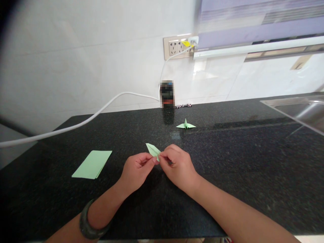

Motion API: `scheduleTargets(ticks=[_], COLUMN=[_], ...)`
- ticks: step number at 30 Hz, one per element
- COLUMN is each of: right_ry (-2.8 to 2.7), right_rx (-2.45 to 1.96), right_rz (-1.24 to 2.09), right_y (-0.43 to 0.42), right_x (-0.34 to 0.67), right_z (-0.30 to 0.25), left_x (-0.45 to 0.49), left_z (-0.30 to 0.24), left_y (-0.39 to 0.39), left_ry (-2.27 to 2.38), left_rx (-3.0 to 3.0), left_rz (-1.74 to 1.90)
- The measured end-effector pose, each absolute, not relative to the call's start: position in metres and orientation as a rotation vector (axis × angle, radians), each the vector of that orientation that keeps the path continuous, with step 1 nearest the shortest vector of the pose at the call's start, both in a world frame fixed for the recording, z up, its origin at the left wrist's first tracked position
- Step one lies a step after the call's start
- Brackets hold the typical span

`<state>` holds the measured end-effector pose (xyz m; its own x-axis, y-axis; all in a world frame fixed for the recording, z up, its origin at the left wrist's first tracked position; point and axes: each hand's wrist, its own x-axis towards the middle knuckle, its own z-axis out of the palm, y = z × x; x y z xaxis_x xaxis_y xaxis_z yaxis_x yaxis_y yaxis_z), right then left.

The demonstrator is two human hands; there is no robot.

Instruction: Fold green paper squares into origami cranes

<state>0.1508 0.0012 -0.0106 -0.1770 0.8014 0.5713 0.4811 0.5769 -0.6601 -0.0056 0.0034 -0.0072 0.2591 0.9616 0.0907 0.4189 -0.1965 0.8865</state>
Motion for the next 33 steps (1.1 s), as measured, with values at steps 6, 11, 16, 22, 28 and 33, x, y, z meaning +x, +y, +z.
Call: scheduleTargets(ticks=[6,11,16,22,28,33], right_ry=[-1.885,-1.873,-1.887,-1.896,-1.932,-1.995], right_rx=[-1.037,-1.037,-1.019,-1.023,-1.006,-0.979], right_rz=[0.337,0.362,0.408,0.393,0.388,0.369], right_y=[0.000,0.001,0.001,0.001,0.002,0.004], right_x=[0.151,0.153,0.152,0.154,0.155,0.156], right_z=[-0.012,-0.012,-0.009,-0.010,-0.011,-0.011], left_x=[-0.006,-0.007,-0.008,-0.007,-0.008,-0.008], left_z=[-0.004,-0.001,-0.002,0.002,0.003,0.002], left_y=[0.003,0.005,0.005,0.004,0.004,0.005], left_ry=[1.265,1.159,1.214,1.234,1.254,1.275], left_rx=[1.861,1.937,1.945,2.005,2.038,2.057], left_rz=[0.859,0.864,0.876,0.860,0.812,0.797])
